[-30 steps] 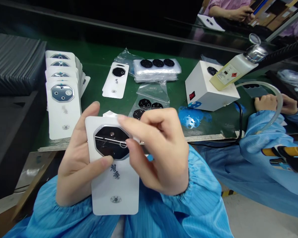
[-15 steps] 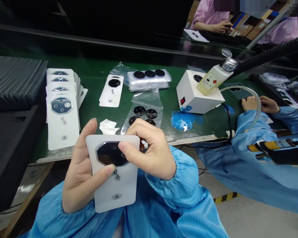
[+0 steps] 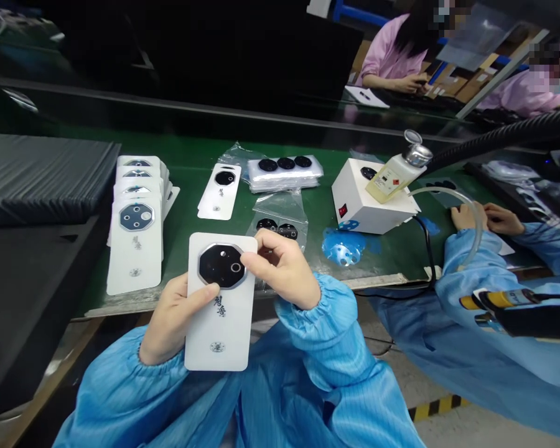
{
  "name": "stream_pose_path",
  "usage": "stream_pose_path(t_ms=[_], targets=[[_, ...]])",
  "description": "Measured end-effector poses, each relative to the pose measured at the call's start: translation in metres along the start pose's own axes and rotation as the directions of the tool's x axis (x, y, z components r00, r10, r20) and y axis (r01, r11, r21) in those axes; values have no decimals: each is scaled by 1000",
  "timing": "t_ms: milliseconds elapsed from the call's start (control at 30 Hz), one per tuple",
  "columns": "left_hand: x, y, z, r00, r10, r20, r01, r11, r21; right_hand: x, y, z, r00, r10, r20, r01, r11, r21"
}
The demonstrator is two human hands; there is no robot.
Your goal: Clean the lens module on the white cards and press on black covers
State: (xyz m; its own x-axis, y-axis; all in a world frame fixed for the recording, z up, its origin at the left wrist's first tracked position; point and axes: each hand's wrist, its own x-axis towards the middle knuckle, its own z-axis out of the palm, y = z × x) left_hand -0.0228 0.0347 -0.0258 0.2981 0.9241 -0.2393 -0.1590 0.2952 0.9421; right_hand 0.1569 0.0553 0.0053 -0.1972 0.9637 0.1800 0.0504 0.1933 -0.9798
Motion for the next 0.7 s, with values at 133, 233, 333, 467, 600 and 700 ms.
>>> stream_pose_path(t_ms=[133,233,333,467,600,700], targets=[[8,6,-1,1000,3,-28,-3,1000,6,13,6,0,1000,-16,6,17,999,-27],[17,7,-1,999,10,-38,-9,1000,17,24,13,2,1000,-13,-7,13,1000,15],[26,8,-2,998,28,-60,-27,999,24,35,20,0,1000,22,-9,-21,997,70],[39,6,-2,991,61,-116,-58,998,35,44,28,-5,996,75,49,-80,991,111],[48,3,0,987,78,-140,-72,996,44,44,33,-9,993,103,64,-110,987,121],[52,2,2,991,65,-120,-61,997,35,44,36,-10,992,127,26,-130,984,126]])
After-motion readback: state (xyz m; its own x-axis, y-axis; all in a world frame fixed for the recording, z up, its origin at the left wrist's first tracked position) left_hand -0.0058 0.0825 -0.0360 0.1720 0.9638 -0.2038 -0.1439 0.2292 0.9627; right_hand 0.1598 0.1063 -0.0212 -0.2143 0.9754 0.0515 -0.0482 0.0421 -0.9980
